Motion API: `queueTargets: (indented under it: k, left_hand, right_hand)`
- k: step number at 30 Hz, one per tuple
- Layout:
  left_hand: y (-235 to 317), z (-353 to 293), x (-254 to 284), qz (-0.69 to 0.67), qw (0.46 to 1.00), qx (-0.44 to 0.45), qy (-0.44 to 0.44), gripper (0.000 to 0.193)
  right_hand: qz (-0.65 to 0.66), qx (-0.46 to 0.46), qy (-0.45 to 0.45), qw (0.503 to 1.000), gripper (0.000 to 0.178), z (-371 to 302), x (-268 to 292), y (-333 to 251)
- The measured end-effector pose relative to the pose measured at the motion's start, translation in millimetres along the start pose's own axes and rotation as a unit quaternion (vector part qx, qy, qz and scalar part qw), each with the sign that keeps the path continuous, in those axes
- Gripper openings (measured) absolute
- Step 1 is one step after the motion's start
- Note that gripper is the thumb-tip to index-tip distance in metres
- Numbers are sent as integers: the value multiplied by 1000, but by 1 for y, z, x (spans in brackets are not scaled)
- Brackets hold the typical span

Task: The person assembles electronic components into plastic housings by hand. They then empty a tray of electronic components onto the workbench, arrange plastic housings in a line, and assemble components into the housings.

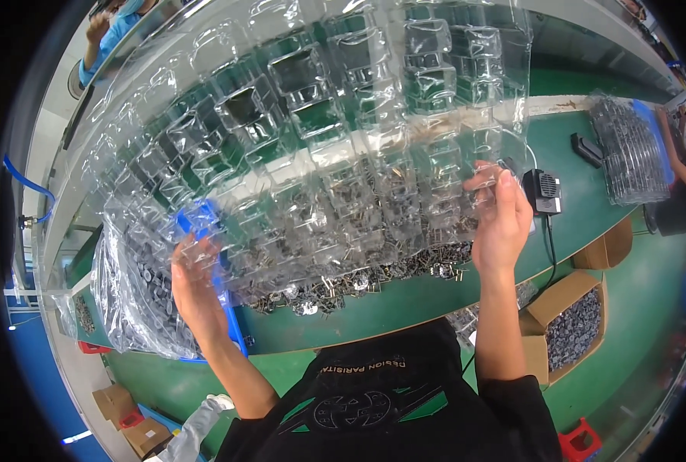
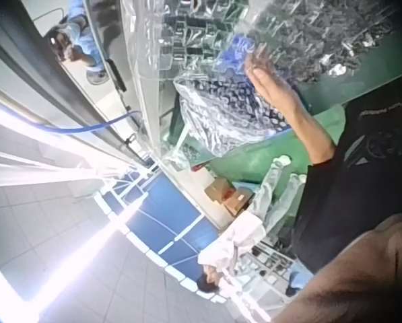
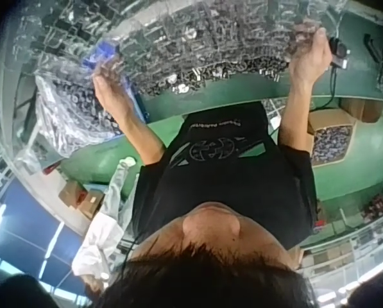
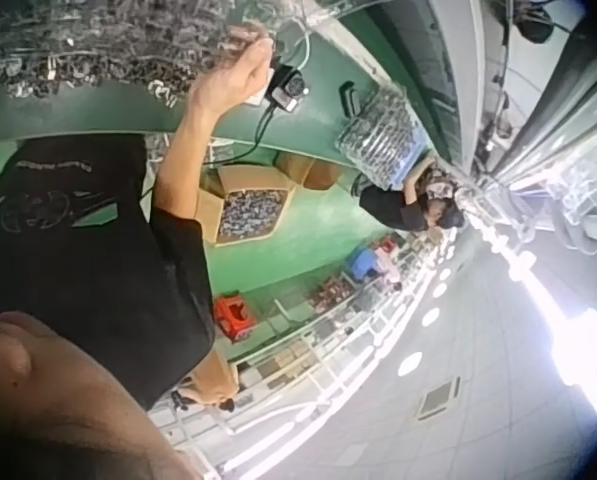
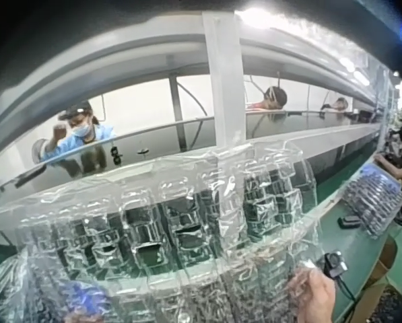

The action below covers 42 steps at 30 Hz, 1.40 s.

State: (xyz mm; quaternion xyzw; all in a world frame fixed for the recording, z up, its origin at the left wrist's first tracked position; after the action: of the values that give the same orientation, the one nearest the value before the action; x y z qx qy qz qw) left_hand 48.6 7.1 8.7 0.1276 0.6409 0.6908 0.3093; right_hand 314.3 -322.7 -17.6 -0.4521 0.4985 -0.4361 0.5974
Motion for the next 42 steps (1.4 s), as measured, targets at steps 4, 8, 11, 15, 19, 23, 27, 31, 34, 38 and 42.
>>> queueTargets:
  k: [4,8,11,15,19,23,27,31,34,38,42]
  left_hand:
    - [19,-3,-4,18,1000,-13,23,55]
    - [30,-6,-5,24,999,-19,21,56]
    - [24,-7,-2,11,1000,-6,17,57]
    - [17,-7,-2,22,999,14,43,60]
    - [21,-10,-4,24,999,4,48,60]
    - [24,-8,0,-1,1000,-22,14,54]
    - [19,-7,-23,-12,1000,-17,20,49]
    - [26,-7,-35,-112,993,14,-26,40]
    - [19,-1,-21,-139,974,59,-167,54]
    - [39,0,-80,-122,968,-1,-221,68]
    - [59,-6,-112,-62,957,-25,-282,59]
  right_hand:
    - [16,-2,24,1000,37,-8,0,-11]
    - [39,31,26,998,38,-7,3,-18]
    - [59,46,18,997,37,-5,4,-19]
    - [81,14,52,995,37,-9,6,-19]
    - [94,10,34,995,36,-8,13,-16]
    - [105,16,38,994,33,-6,11,-15]
    - [-14,40,49,998,31,-1,28,-28]
    - [50,39,-131,989,32,2,44,-46]
    - [119,-8,-290,950,36,-1,58,-74]
    - [188,100,-224,951,32,-2,110,-108]
    - [196,208,-51,957,32,-4,166,-138]
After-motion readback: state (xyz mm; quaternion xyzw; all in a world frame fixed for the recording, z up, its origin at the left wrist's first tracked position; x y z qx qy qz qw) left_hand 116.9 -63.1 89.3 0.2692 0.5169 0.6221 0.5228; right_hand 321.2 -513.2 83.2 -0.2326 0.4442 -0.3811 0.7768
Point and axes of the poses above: each hand's wrist, its own z-axis towards the middle knuckle, its own x-axis out of the back of the hand, y = z × x, the point moved 6 cm from there along z, towards the middle knuckle, and after that the axes turned 7 degrees about -z, right-handed, at the moved point
